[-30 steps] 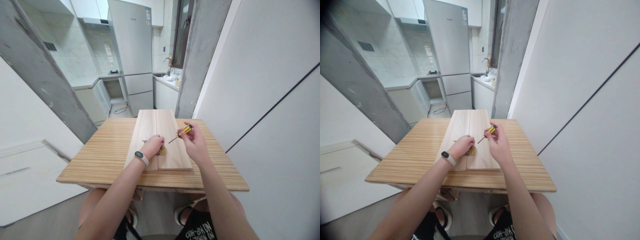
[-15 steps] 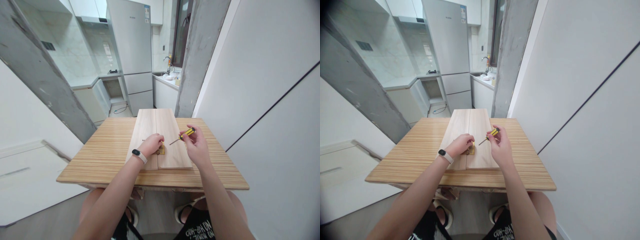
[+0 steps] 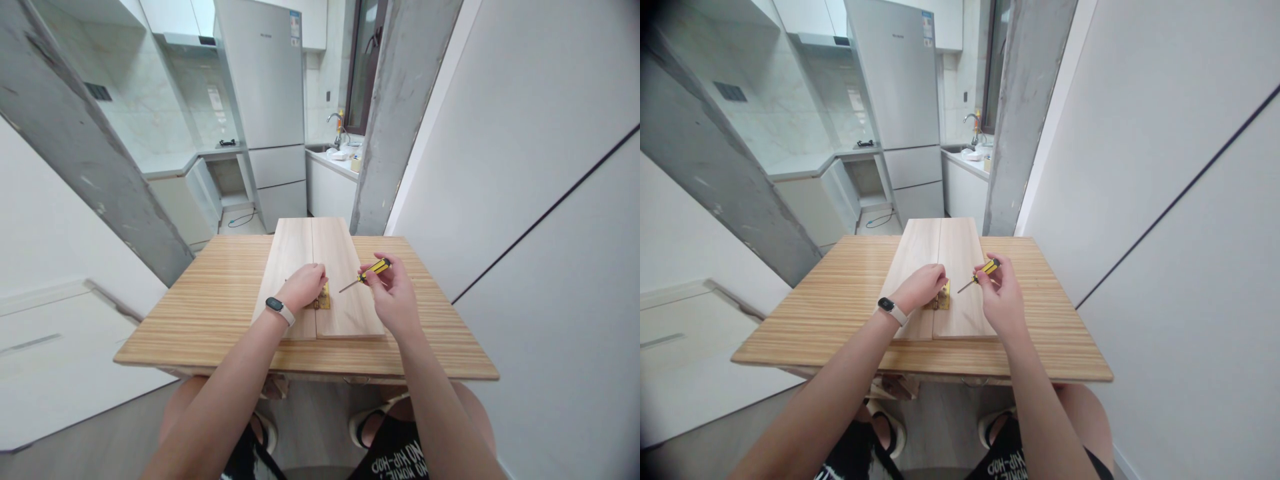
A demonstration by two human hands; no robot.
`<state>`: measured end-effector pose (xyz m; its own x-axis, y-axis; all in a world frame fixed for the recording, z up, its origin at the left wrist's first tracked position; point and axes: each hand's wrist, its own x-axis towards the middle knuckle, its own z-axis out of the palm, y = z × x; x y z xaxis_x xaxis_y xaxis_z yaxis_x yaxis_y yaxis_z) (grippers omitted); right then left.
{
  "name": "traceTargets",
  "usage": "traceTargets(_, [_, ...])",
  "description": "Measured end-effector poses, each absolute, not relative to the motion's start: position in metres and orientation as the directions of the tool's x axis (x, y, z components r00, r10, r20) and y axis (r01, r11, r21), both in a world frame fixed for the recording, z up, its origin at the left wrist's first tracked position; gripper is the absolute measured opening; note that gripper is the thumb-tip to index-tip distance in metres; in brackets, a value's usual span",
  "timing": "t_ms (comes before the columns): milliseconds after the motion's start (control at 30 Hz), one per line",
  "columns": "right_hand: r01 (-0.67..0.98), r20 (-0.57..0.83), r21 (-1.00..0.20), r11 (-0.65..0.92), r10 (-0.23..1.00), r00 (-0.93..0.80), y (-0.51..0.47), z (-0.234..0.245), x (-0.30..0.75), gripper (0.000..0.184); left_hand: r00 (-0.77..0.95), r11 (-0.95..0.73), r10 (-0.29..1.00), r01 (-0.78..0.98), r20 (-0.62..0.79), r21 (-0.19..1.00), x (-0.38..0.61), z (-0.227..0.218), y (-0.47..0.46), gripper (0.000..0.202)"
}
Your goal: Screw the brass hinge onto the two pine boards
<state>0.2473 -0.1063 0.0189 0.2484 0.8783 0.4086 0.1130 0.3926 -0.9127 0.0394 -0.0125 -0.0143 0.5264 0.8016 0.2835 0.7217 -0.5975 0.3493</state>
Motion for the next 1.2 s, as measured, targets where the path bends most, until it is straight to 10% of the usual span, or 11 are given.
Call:
traceTargets(233, [0.095, 0.384, -0.923, 0.373, 0.881, 0.277, -0.113, 0.014, 0.254, 0.045, 0.185, -0.348, 0.931, 0.704, 0.314, 0.619, -0.023, -0.026, 0.006, 0.020])
traceTargets(467, [0.073, 0.374, -0.926, 0.369, 0.881, 0.290, -0.115, 0.010, 0.242, 0.044, 0.018, -0.182, 0.963, 0.775, 0.268, 0.605, -0.057, -0.051, 0.013, 0.024])
traceTargets(1200, [-0.232, 0.406, -0.867, 0.441, 0.895, 0.185, -0.084, 0.027, 0.172, 0.014, 0.106, -0.304, 0.929, 0.764, 0.354, 0.569, -0.072, -0.057, -0.043, 0.015])
